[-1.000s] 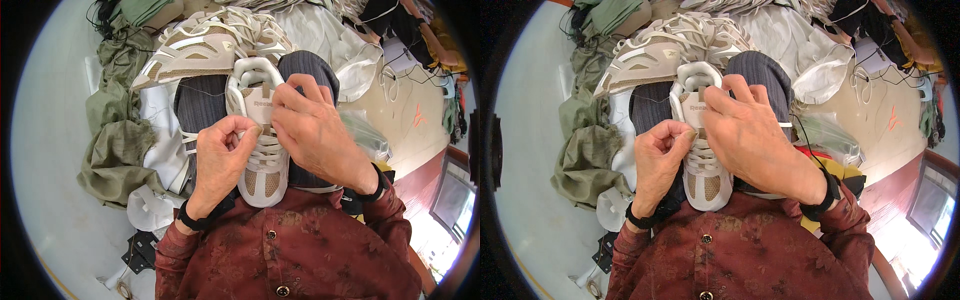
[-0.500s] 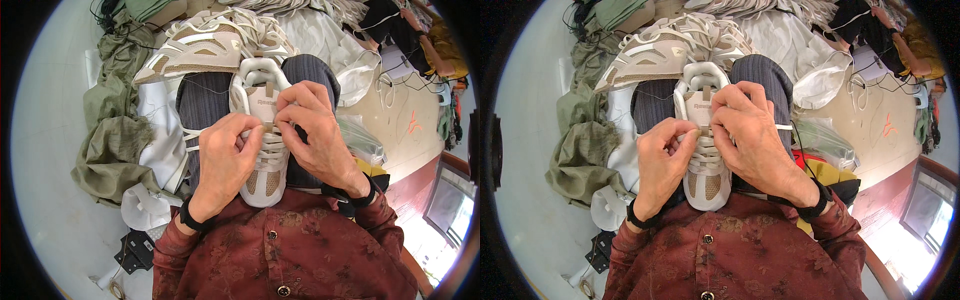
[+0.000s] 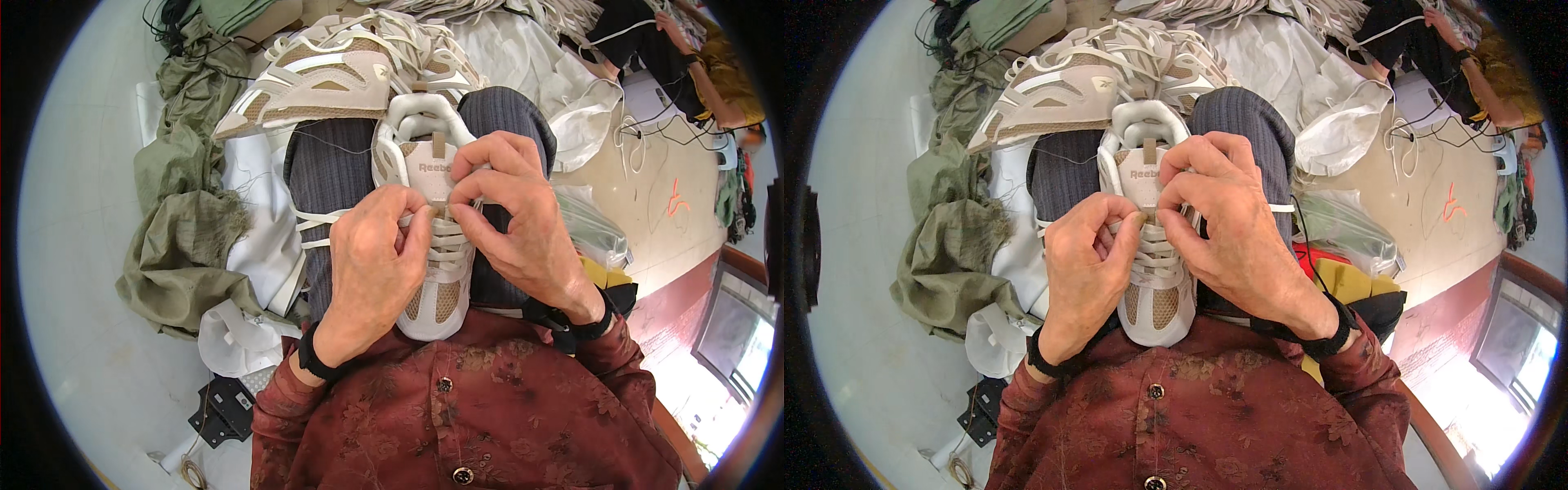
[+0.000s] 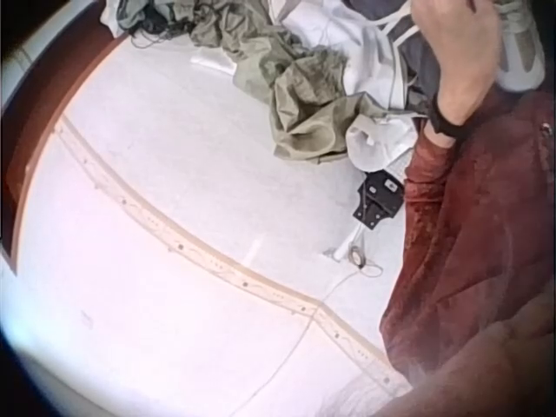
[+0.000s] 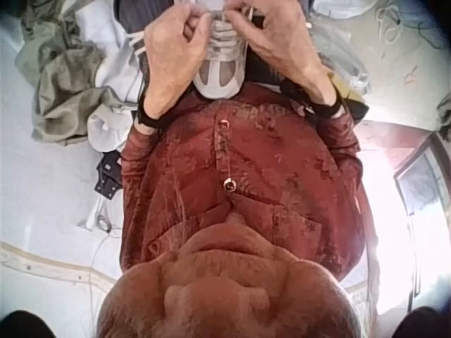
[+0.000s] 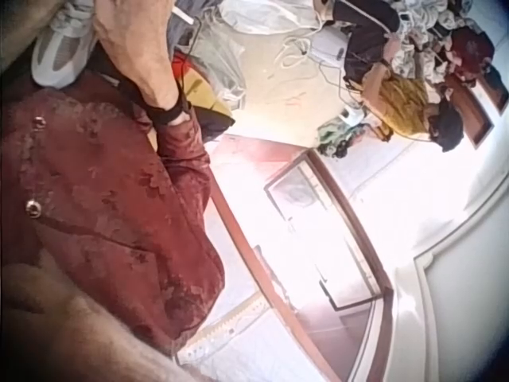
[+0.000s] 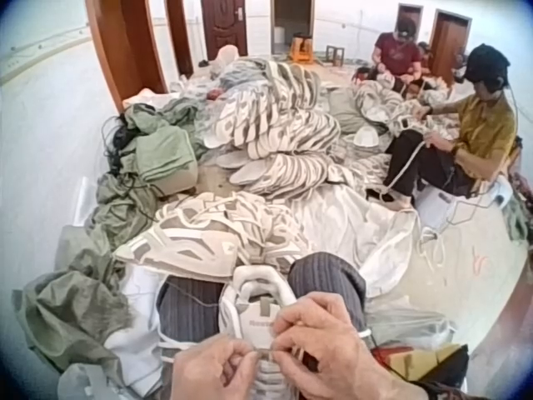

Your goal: Lacing a new pair of athletic sneakers in a manufacturing environment.

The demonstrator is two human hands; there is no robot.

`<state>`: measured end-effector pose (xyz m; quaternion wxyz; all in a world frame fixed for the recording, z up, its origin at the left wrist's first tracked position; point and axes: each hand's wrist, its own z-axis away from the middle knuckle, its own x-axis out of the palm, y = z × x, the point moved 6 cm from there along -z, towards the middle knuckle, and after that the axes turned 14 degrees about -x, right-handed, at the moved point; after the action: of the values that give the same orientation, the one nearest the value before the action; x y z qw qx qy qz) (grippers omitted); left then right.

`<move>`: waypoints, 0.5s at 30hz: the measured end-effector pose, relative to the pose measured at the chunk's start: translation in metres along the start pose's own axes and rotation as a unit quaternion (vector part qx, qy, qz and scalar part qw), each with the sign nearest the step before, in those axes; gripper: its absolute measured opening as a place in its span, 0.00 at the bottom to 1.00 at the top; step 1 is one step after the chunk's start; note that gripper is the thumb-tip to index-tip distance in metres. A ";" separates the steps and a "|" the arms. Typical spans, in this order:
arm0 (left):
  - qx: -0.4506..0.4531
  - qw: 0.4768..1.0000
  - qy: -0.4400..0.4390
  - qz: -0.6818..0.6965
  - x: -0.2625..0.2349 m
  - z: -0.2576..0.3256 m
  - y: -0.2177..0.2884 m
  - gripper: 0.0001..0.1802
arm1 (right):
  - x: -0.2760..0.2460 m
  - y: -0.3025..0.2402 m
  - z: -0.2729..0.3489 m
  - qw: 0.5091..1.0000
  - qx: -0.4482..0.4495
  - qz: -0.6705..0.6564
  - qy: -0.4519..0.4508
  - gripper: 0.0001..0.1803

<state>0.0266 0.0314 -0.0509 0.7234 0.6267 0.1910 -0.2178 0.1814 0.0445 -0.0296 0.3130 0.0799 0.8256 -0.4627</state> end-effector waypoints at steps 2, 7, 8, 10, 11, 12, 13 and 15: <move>0.000 1.000 0.001 -0.002 0.000 0.001 0.000 0.02 | 0.000 0.000 0.000 1.000 0.001 -0.002 -0.001 0.06; -0.018 0.999 -0.025 0.027 -0.004 0.000 0.001 0.02 | -0.001 0.002 -0.001 1.000 0.003 -0.011 0.001 0.06; -0.027 0.998 -0.043 0.036 -0.005 0.000 0.001 0.03 | -0.001 0.001 -0.001 1.000 -0.001 -0.011 0.001 0.06; -0.036 0.997 -0.050 0.046 -0.009 0.001 0.000 0.04 | -0.002 0.001 -0.001 1.000 -0.005 -0.012 -0.002 0.06; -0.044 0.996 -0.058 0.055 -0.010 0.002 -0.001 0.05 | -0.004 0.000 -0.001 1.000 -0.010 -0.017 0.003 0.06; -0.044 0.996 -0.057 0.055 -0.011 0.002 -0.002 0.05 | -0.006 -0.001 -0.001 1.000 -0.015 -0.021 0.008 0.06; -0.051 0.995 -0.054 0.063 -0.012 0.002 -0.004 0.06 | -0.005 -0.001 0.000 1.000 -0.016 -0.021 0.007 0.06; -0.058 0.994 -0.052 0.072 -0.014 0.002 -0.006 0.06 | -0.004 -0.003 0.001 0.998 -0.048 0.040 0.000 0.08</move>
<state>0.0122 0.0293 -0.0478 0.7811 0.5841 0.1199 -0.1856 0.1841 0.0422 -0.0250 0.3343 0.0979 0.8431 -0.4096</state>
